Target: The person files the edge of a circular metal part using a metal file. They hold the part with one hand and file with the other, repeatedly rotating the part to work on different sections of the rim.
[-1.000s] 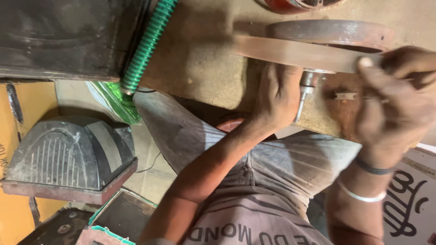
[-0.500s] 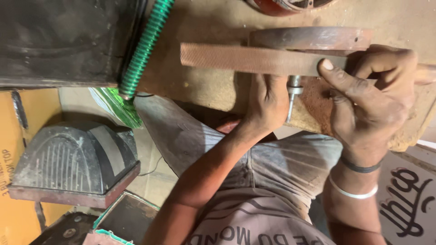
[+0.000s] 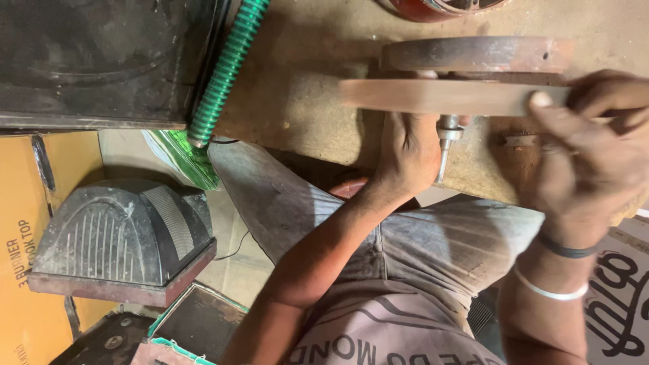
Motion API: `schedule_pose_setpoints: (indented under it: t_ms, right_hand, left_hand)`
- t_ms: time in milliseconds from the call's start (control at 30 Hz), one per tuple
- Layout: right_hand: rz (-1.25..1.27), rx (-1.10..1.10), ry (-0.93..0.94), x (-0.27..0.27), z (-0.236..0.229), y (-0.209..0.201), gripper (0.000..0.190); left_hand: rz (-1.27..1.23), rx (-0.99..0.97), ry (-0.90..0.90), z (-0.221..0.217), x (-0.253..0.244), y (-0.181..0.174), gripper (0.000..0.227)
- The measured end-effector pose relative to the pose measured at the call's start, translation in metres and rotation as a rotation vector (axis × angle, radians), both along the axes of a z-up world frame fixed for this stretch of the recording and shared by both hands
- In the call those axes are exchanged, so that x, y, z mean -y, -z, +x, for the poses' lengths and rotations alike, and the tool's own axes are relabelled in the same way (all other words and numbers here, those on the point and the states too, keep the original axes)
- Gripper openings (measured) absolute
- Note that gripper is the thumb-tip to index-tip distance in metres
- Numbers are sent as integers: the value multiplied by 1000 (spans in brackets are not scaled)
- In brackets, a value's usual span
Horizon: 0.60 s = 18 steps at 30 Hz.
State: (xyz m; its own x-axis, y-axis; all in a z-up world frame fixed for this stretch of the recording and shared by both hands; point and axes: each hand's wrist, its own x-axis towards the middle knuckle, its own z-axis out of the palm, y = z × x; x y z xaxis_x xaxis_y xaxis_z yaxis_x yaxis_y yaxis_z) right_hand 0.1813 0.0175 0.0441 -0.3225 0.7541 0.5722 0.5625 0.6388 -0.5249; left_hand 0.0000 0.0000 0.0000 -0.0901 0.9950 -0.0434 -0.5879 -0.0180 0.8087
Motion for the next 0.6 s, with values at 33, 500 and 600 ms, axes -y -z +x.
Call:
schedule_pose_setpoints:
  t_ms: [33, 500, 600]
  right_hand:
    - [4, -7, -14, -5, 2, -1, 26]
    - [-169, 30, 75, 3, -2, -30, 29]
    - [-7, 107, 66, 5, -10, -29, 29]
  left_hand:
    - [-14, 22, 1, 2, -1, 0, 40]
    - [54, -416, -85, 3, 0, -1, 43]
    - [-71, -158, -14, 3, -2, -2, 42]
